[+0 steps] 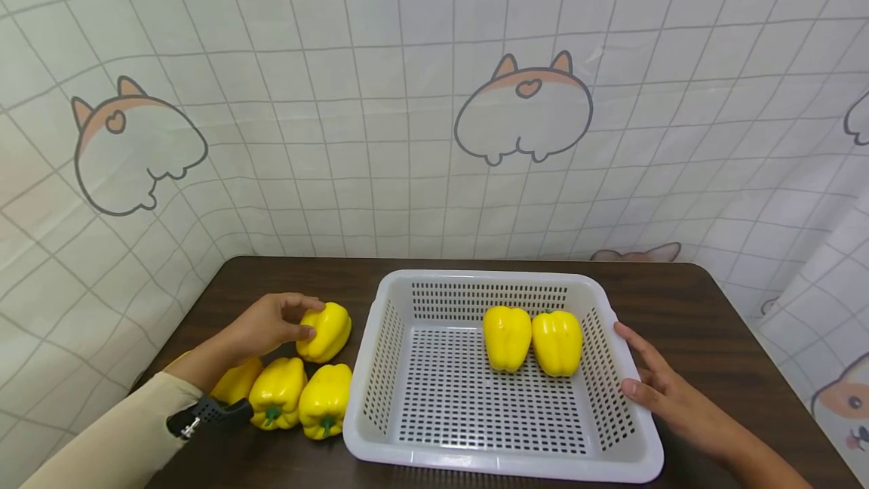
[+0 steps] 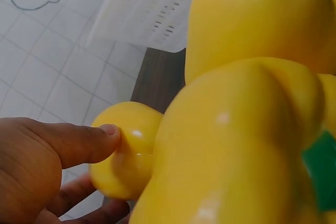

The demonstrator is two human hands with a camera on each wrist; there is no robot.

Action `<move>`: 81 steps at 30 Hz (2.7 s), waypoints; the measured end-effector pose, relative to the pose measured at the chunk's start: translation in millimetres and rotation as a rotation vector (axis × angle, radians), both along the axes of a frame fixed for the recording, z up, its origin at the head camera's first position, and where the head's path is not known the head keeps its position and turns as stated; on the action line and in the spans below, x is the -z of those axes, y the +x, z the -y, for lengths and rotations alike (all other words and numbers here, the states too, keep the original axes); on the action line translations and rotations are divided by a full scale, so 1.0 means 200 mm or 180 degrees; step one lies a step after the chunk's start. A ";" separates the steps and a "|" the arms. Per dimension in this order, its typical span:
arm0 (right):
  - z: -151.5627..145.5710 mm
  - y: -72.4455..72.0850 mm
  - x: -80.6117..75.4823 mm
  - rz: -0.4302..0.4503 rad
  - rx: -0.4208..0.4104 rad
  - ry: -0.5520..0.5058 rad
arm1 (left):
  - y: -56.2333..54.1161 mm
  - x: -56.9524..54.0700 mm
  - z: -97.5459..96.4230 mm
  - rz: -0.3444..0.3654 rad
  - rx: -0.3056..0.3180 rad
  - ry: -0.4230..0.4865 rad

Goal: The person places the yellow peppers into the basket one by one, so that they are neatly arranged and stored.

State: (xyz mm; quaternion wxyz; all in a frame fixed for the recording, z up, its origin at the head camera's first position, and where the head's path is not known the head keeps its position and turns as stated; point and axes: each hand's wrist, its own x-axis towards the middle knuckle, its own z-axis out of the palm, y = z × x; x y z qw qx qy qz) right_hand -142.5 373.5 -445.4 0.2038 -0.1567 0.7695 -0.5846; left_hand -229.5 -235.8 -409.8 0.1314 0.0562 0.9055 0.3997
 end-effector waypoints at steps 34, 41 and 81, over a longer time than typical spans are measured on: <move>-0.01 0.01 0.00 0.0013 -0.0035 0.0004 | -0.03 -0.05 -0.01 0.0083 -0.0095 0.0304; 0.00 0.01 -0.01 0.0018 -0.0017 0.0032 | -0.01 -0.10 -0.02 0.0002 -0.0094 0.0424; -0.01 0.00 0.01 -0.0061 -0.0163 -0.0049 | 0.06 -0.34 -0.17 -0.0421 0.0168 0.0526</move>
